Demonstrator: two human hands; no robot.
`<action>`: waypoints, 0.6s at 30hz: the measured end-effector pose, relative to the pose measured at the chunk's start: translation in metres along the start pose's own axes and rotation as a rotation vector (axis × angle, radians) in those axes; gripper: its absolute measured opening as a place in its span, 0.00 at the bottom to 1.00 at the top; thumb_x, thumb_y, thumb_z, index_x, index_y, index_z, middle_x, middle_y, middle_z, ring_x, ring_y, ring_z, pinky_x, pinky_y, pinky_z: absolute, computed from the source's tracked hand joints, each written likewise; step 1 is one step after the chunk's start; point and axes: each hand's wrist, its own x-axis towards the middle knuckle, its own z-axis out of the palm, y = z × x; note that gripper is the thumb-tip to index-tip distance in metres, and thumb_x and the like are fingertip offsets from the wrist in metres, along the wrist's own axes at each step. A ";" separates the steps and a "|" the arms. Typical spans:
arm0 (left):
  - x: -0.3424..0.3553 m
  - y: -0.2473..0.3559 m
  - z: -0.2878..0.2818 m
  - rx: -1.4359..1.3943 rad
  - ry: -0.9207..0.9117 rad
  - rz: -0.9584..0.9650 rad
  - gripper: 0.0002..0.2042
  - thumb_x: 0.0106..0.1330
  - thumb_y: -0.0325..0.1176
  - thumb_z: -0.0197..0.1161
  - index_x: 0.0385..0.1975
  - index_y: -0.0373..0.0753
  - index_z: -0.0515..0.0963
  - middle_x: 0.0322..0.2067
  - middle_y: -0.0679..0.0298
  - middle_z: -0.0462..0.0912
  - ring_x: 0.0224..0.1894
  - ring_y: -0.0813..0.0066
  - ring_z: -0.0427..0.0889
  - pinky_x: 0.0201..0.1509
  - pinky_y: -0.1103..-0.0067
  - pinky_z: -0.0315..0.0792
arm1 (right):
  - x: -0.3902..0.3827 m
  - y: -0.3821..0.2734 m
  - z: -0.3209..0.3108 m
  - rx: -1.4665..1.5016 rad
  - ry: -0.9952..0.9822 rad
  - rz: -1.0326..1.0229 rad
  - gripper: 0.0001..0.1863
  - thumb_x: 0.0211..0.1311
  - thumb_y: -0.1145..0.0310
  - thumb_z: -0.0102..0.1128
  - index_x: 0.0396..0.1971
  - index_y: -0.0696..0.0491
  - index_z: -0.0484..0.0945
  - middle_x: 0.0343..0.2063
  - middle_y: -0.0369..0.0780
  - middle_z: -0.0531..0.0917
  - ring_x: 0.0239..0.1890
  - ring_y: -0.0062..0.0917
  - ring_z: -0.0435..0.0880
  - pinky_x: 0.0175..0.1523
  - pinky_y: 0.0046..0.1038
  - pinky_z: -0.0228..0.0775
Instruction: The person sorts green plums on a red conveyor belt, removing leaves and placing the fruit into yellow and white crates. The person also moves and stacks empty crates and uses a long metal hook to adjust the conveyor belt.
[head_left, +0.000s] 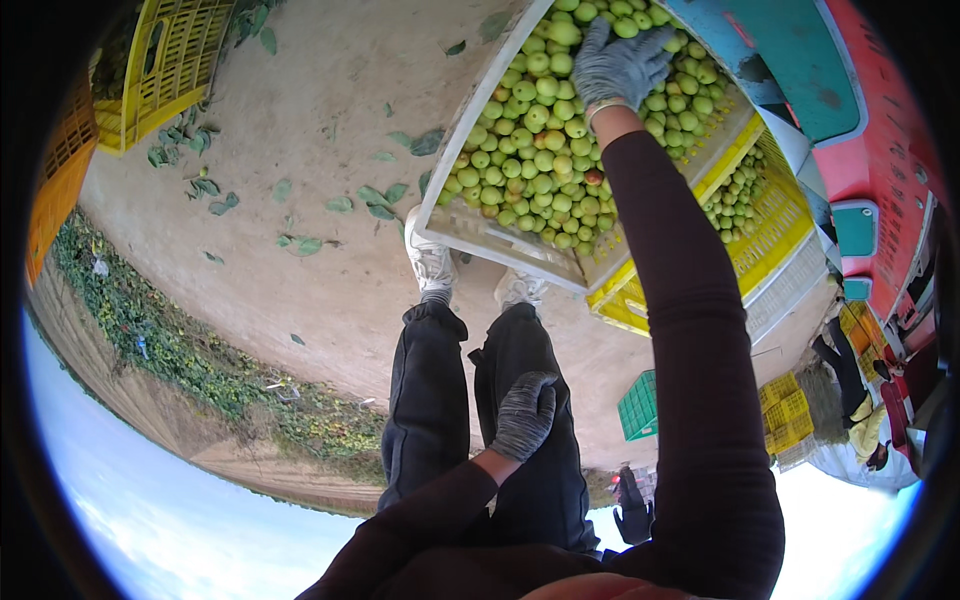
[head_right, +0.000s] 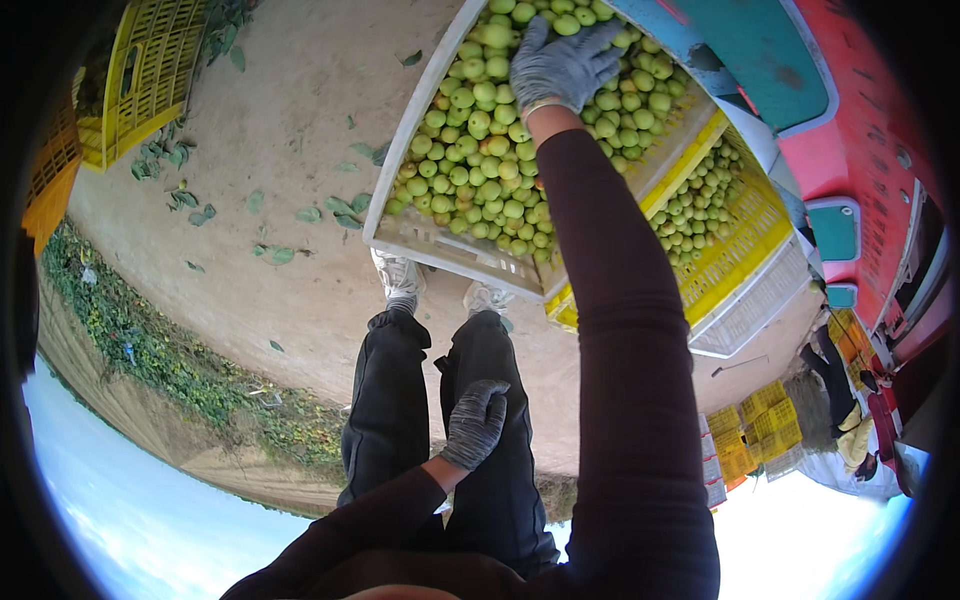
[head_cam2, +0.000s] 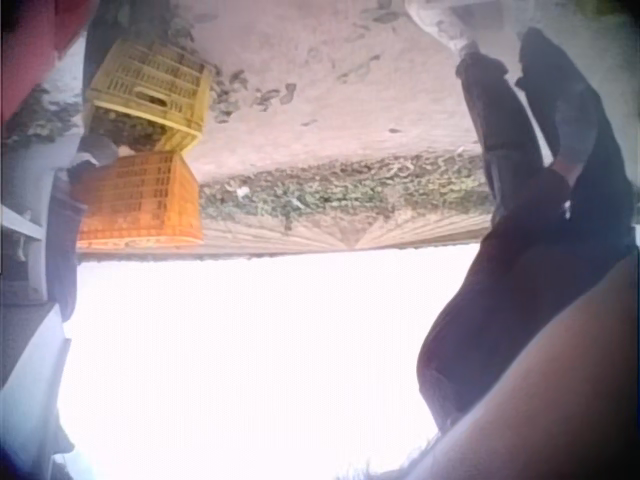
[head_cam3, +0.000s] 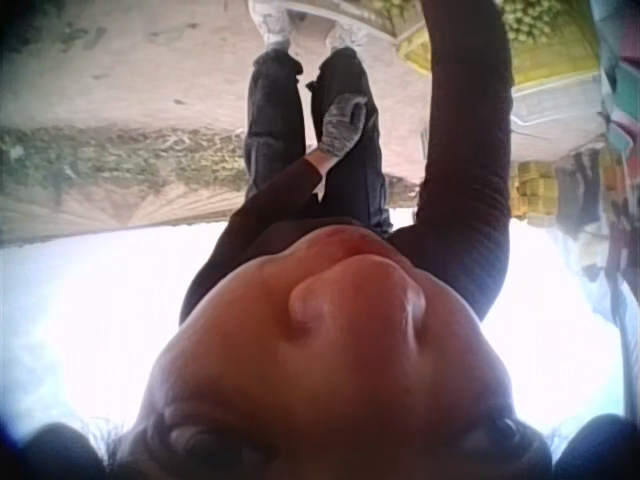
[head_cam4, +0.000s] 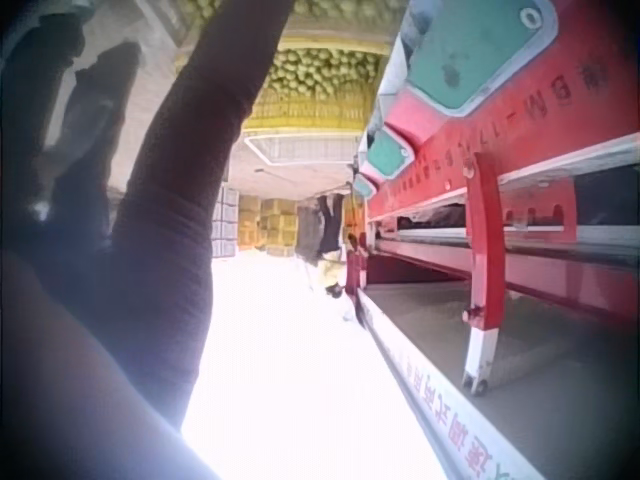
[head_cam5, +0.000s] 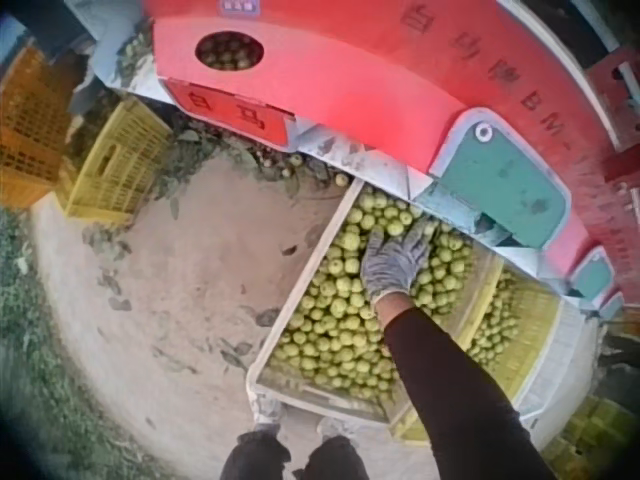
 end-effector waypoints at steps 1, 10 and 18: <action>0.000 0.001 0.000 0.028 -0.015 0.007 0.07 0.64 0.26 0.59 0.40 0.37 0.78 0.39 0.54 0.81 0.43 0.55 0.81 0.50 0.68 0.75 | -0.008 -0.001 0.004 -0.060 -0.036 -0.064 0.45 0.69 0.39 0.29 0.70 0.63 0.46 0.72 0.53 0.38 0.74 0.54 0.36 0.75 0.50 0.26; -0.003 -0.005 0.014 0.112 -0.023 0.015 0.07 0.63 0.27 0.59 0.39 0.38 0.77 0.37 0.54 0.81 0.41 0.54 0.81 0.46 0.67 0.75 | -0.087 0.022 -0.015 -0.133 -0.218 -0.412 0.36 0.66 0.42 0.43 0.70 0.43 0.57 0.71 0.42 0.55 0.72 0.53 0.44 0.73 0.55 0.32; -0.008 -0.014 0.019 0.142 -0.042 0.030 0.06 0.63 0.30 0.57 0.37 0.37 0.77 0.35 0.50 0.81 0.39 0.49 0.80 0.46 0.62 0.74 | -0.197 0.034 -0.017 0.050 -0.363 -0.366 0.40 0.64 0.47 0.51 0.70 0.49 0.52 0.71 0.45 0.52 0.72 0.51 0.45 0.73 0.49 0.38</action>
